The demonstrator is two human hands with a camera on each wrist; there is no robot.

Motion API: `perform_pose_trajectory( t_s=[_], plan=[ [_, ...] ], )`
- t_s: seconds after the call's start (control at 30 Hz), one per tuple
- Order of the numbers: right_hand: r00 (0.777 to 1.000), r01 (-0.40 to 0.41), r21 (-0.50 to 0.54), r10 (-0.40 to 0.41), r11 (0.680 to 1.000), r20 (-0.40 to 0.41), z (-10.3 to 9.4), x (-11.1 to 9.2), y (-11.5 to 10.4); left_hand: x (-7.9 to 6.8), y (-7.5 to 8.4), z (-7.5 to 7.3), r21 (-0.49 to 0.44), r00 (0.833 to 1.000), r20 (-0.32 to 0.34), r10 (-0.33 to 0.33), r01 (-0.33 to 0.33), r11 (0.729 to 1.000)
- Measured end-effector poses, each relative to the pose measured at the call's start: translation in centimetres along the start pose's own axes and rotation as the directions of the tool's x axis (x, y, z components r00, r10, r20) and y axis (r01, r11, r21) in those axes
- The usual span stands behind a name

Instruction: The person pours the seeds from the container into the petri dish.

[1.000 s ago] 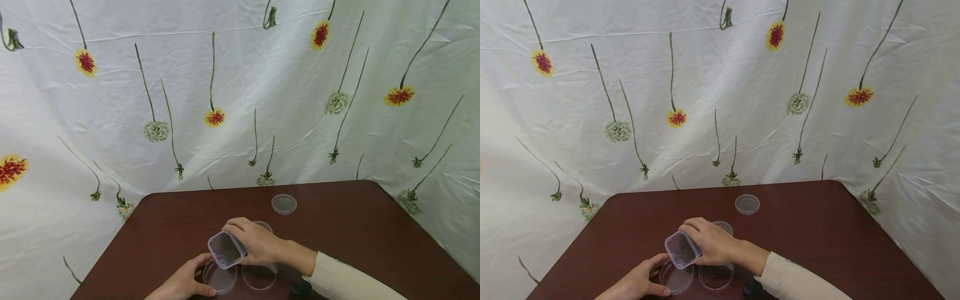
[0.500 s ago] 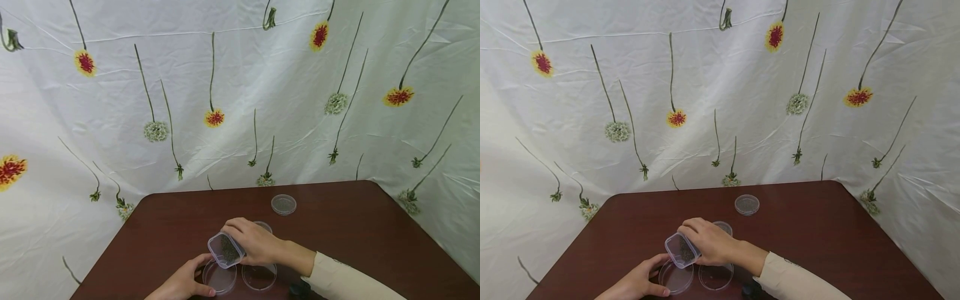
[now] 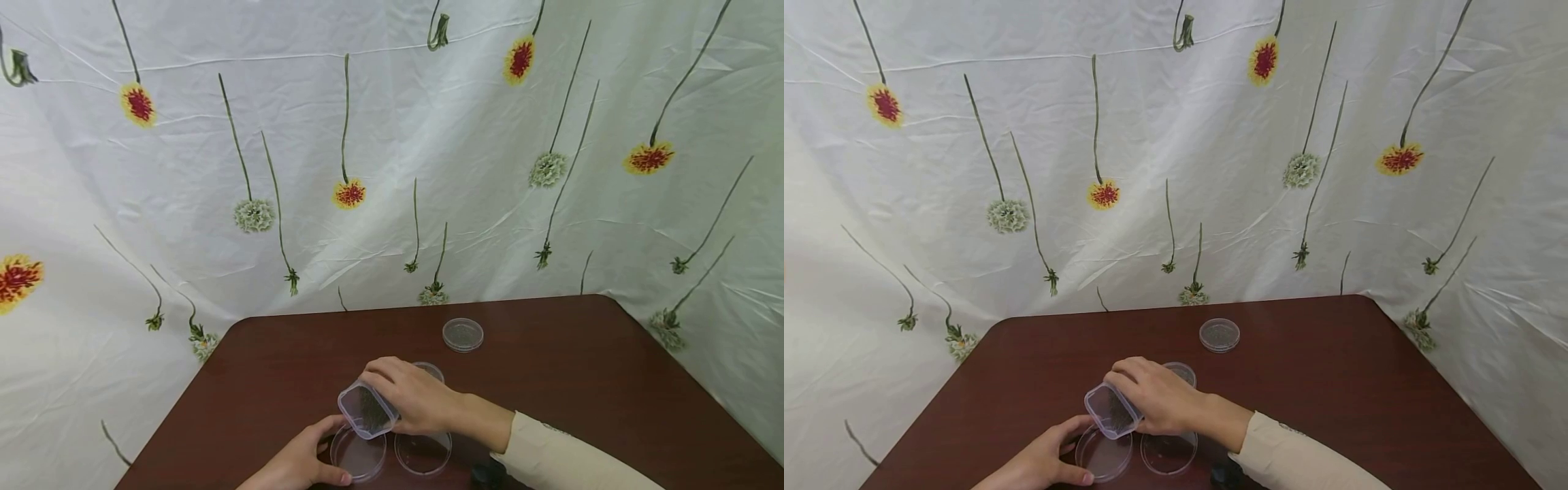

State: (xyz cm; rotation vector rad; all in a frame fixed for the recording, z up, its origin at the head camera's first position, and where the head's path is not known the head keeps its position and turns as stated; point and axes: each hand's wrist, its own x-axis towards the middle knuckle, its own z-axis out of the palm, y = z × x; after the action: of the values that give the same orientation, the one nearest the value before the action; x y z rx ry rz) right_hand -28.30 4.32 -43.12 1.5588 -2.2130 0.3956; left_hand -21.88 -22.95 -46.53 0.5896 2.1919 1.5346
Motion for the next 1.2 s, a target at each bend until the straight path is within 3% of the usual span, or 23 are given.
perform_pose_trajectory(
  t_s=[0.4,0.57,0.8,1.0,1.2],
  plan=[
    [1.0,0.011,-0.039,-0.01,0.999,0.019,-0.01,0.16,-0.24,0.05,-0.23,0.0,0.044,1.0,-0.011,0.019,-0.018,0.999],
    [1.0,0.019,-0.052,-0.019,0.998,0.009,0.04,0.18,-0.19,0.23,-0.65,-0.41,0.09,0.999,0.021,0.034,-0.036,0.995],
    [1.0,0.024,-0.052,-0.024,0.998,-0.01,-0.14,0.28,-0.18,0.08,-0.19,-0.06,0.005,1.0,0.001,0.009,-0.009,1.0],
    [0.998,0.044,-0.068,-0.047,0.997,-0.041,-0.1,0.42,-0.16,0.03,-0.14,-0.03,0.016,1.0,-0.007,-0.003,0.003,1.0],
    [0.997,0.057,-0.064,-0.061,0.996,-0.051,-0.08,0.55,-0.13,0.22,-0.81,-0.54,0.05,0.999,0.034,0.041,-0.043,0.998]
  ],
)
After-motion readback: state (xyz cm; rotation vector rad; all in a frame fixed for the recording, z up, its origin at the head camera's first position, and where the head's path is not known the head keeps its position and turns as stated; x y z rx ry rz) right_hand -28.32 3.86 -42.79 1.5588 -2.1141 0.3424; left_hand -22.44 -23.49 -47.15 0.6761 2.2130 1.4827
